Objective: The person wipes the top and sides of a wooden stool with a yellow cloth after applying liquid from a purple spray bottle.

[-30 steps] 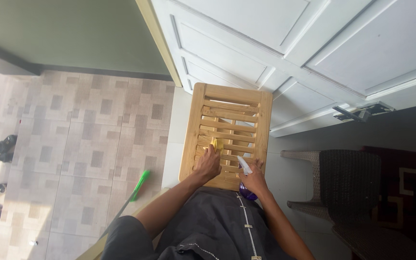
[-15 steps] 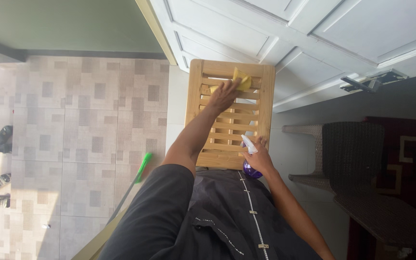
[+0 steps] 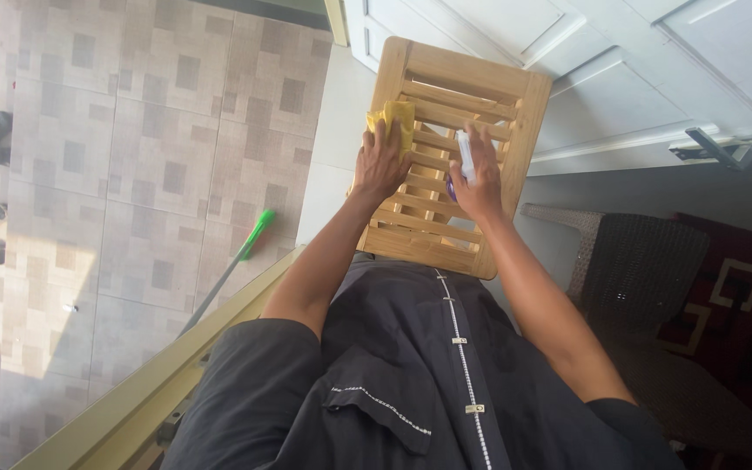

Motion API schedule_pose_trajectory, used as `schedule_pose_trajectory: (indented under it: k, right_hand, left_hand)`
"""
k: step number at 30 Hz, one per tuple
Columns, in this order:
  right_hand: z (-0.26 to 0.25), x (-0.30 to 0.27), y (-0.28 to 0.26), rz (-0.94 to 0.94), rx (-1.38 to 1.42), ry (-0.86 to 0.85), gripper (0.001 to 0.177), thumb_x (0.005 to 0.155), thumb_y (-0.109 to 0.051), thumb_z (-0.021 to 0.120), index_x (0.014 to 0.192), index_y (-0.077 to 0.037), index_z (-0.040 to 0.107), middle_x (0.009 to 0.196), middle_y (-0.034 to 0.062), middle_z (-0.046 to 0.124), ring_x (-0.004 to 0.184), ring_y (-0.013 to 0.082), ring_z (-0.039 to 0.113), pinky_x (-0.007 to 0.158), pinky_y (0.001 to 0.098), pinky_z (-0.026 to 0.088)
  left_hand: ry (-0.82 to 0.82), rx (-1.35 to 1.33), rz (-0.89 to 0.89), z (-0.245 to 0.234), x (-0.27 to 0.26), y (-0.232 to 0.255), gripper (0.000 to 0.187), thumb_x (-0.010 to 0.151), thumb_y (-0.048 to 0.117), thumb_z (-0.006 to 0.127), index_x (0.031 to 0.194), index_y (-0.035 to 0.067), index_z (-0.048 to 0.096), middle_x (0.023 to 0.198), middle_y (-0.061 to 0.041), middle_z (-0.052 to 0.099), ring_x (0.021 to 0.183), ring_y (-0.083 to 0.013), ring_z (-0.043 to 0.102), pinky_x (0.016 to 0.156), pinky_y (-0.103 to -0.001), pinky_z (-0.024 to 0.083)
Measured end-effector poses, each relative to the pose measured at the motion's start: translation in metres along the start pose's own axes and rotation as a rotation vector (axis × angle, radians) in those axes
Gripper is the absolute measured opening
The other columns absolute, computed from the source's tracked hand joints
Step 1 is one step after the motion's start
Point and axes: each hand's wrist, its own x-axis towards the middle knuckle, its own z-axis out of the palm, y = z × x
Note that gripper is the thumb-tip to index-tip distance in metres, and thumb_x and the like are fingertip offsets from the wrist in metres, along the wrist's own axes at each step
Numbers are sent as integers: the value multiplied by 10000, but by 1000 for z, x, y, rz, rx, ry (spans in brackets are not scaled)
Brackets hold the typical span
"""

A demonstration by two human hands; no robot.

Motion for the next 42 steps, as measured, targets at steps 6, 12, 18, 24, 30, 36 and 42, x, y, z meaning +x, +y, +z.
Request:
schedule_pose_trajectory:
  k: [6, 12, 18, 24, 30, 36, 42]
  right_hand:
    - [26, 64, -16, -82, -384, -120, 962, 877, -178, 767, 1682, -211, 241, 1698, 261, -33, 1584, 454, 12, 1237, 685, 179]
    - [38, 81, -11, -131, -370, -98, 779, 859, -213, 771, 1560, -160, 436, 1646, 326, 149, 1482, 456, 273, 1103, 634, 329]
    - [42, 88, -11, 26, -179, -157, 326, 1004, -234, 657, 1308, -116, 647, 944, 168, 739, 938, 383, 699, 916, 508, 506]
    - [49, 90, -10, -36, -93, -61, 275, 994, -214, 658, 1225, -64, 659, 832, 153, 743, 847, 397, 703, 778, 514, 532]
    - [47, 94, -8, 243, -87, -227, 259, 943, -212, 616, 1161, -96, 692, 844, 156, 745, 872, 344, 755, 814, 451, 566]
    - [50, 97, -6, 371, -191, -219, 236, 902, -259, 664, 1046, -97, 758, 901, 190, 766, 894, 347, 744, 813, 445, 564]
    - [48, 96, -18, 416, -15, -142, 271, 854, -192, 646, 1081, -61, 712, 850, 180, 737, 810, 332, 752, 742, 423, 557]
  left_hand:
    - [-97, -7, -250, -12, -45, 8, 781, 1002, 526, 485, 1638, 189, 184, 1633, -242, 177, 1429, -470, 260, 1105, -692, 308]
    - [-117, 88, -252, 1, -42, -1, 750, 1044, 624, 377, 1645, 239, 146, 1685, -261, -71, 1544, -486, -77, 1204, -720, 115]
    - [-104, 4, -282, 17, -34, -7, 759, 1037, 678, 306, 1666, 288, 138, 1685, -233, -45, 1561, -446, -38, 1236, -702, 102]
    - [-123, 129, -315, -4, -41, 3, 730, 1025, 683, 302, 1638, 303, 191, 1671, -252, -16, 1541, -477, -17, 1213, -695, 93]
    - [139, -127, -233, 39, -27, -25, 639, 1044, 251, 470, 1633, 127, 258, 1545, -148, 384, 1357, -361, 413, 1130, -515, 394]
    - [320, -206, -129, 38, -11, -36, 765, 892, -58, 522, 1607, 128, 324, 1474, -93, 465, 1208, -301, 509, 1065, -414, 509]
    - [237, -337, -78, 0, 38, -17, 774, 902, 77, 577, 1621, 70, 292, 1489, -128, 421, 1138, -329, 523, 970, -437, 573]
